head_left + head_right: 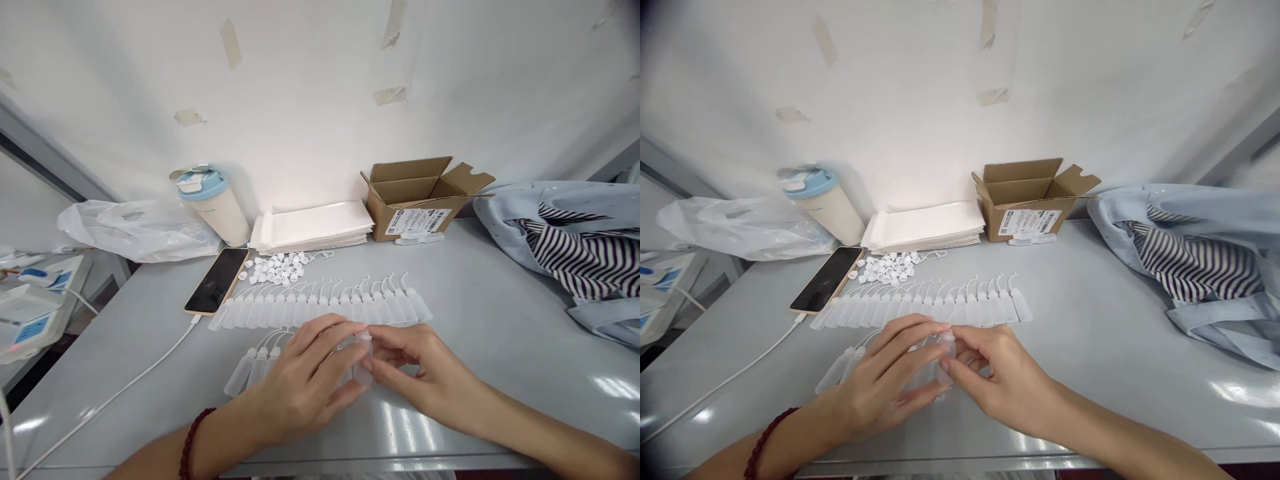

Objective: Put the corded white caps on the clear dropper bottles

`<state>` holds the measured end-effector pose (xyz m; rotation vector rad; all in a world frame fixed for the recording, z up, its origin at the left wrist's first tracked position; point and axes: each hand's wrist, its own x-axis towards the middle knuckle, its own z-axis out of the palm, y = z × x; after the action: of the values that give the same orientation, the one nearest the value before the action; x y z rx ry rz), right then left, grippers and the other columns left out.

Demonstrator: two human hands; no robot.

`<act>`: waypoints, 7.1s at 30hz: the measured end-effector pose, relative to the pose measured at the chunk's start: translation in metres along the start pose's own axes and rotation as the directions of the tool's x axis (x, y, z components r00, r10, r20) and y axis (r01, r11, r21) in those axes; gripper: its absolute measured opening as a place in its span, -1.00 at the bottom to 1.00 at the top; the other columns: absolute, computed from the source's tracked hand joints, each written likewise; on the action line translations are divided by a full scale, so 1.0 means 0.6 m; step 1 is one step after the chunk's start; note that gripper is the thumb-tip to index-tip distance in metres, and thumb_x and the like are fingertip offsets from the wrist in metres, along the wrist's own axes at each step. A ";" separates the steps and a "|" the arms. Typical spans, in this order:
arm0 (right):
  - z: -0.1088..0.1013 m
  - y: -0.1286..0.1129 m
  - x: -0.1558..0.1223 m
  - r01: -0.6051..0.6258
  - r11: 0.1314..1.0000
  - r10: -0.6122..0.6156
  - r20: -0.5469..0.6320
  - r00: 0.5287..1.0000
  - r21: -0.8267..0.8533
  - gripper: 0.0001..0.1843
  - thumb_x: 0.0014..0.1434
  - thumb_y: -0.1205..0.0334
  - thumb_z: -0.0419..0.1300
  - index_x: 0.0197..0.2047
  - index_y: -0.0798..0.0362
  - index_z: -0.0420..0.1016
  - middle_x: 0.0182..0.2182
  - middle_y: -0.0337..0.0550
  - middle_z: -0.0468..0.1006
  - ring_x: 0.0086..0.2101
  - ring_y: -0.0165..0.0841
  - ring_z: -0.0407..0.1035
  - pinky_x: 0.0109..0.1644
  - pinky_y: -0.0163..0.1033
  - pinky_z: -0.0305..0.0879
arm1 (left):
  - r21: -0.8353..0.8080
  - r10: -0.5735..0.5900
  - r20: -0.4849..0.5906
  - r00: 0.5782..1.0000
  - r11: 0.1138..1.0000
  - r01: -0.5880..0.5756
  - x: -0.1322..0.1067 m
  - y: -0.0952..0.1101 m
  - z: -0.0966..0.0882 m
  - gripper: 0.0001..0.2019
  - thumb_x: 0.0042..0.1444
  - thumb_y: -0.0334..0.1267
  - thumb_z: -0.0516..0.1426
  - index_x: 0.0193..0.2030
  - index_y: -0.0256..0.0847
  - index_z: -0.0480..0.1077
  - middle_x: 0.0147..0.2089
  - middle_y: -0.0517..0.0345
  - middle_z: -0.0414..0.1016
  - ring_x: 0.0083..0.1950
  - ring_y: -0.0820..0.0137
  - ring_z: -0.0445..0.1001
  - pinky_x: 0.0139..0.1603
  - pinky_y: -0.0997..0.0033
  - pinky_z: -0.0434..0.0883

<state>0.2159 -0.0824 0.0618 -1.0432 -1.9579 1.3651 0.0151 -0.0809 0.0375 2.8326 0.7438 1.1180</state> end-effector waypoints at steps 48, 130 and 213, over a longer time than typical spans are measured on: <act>-0.010 0.023 -0.004 -0.214 0.875 0.323 0.194 0.926 -0.434 -0.64 0.20 0.14 0.07 -0.59 0.09 0.22 -0.69 -0.36 0.25 -0.62 -0.55 0.10 -0.58 -0.40 -0.05 | 0.108 -0.050 0.448 0.893 0.994 0.002 -0.010 0.018 0.018 -0.67 0.18 -0.11 0.13 -0.09 -0.37 0.32 -0.07 -0.11 0.43 -0.01 0.09 0.36 -0.06 0.12 0.38; -0.220 0.185 0.079 -0.315 0.242 -0.264 -0.375 0.889 -0.918 -0.59 0.22 0.42 -0.07 0.04 0.06 0.45 -0.14 0.03 0.59 -0.14 -0.11 0.39 -0.17 -0.12 0.11 | 0.012 -0.520 0.032 0.853 0.854 0.520 0.057 -0.155 -0.040 -0.83 0.18 -0.29 0.06 -0.29 -0.22 0.48 -0.27 0.12 0.59 -0.27 0.36 0.52 -0.22 0.39 0.44; -0.006 0.029 0.035 -0.130 0.735 0.213 -0.045 0.976 0.666 -0.77 0.08 0.09 0.32 -0.28 0.06 0.48 -0.44 -0.25 0.51 -0.38 -0.43 0.40 -0.21 -0.28 0.29 | 0.070 -0.011 -0.115 0.993 0.997 0.019 0.014 -0.003 -0.006 -0.77 0.16 -0.60 0.08 -0.06 -0.35 0.37 -0.21 0.00 0.58 -0.05 0.40 0.54 0.01 0.38 0.54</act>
<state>0.2117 -0.0598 0.0465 -0.9254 -1.1352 1.8563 0.0175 -0.0759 0.0452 2.8346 0.8271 1.2865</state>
